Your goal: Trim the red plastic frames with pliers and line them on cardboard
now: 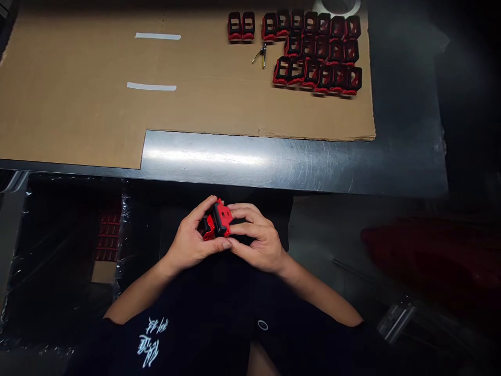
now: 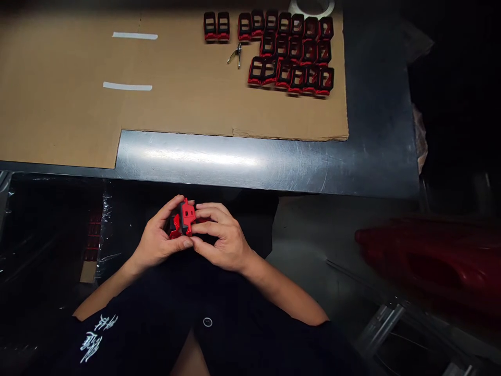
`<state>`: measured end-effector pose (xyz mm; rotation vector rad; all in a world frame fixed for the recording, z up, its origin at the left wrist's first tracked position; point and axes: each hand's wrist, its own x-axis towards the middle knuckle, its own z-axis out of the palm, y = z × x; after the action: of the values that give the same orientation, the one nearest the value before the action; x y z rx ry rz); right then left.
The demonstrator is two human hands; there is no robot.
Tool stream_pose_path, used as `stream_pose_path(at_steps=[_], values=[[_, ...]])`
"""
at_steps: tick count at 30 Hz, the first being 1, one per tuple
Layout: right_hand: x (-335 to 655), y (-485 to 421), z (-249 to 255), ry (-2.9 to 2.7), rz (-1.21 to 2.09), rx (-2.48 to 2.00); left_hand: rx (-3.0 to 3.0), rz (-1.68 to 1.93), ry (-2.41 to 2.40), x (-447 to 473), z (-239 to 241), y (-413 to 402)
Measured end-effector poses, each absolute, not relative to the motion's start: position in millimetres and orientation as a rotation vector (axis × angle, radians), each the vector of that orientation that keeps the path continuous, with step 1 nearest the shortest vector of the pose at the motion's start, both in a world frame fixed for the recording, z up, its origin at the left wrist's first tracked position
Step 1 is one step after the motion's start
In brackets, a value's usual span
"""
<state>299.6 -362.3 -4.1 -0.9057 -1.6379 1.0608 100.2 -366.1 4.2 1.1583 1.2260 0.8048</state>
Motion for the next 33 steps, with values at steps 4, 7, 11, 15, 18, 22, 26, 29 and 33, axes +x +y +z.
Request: stream_pose_path(at_steps=[4,7,11,15,18,22,26,29,33], values=[[298.6,-362.4,-4.6,-1.68,0.991,-0.914,1.243,0.902,1.173,102.5,0.1,-368.9],[297.7,-362.0,-4.4,-1.698,0.956,-0.908,1.358,0.963,1.151,102.4,-3.8,-370.2],[298.9,-361.4,-3.0,-1.701,0.965,-0.896,1.524,1.029,1.12,100.8,-9.5,-371.0],[303.4,-361.1,4.5,-1.575,1.133,-0.969,1.636,1.054,1.13,100.2,-11.1,-370.4],[304.2,-362.5,14.1,-1.398,1.332,-1.059,1.74,1.058,1.136,100.7,-8.9,-369.1],[298.7,-365.6,22.4,-1.473,1.147,-1.098,1.903,1.096,1.168,101.1,-7.3,-366.7],[293.5,-366.9,22.1,-1.53,1.061,-1.048,2.098,1.247,1.169,101.1,-11.4,-364.0],[293.4,-368.0,21.2,-1.504,1.138,-1.014,2.171,1.304,1.239,101.6,-13.8,-363.4],[295.3,-371.2,19.7,-1.47,1.279,-1.0,2.278,1.321,1.334,102.7,-13.8,-363.8]])
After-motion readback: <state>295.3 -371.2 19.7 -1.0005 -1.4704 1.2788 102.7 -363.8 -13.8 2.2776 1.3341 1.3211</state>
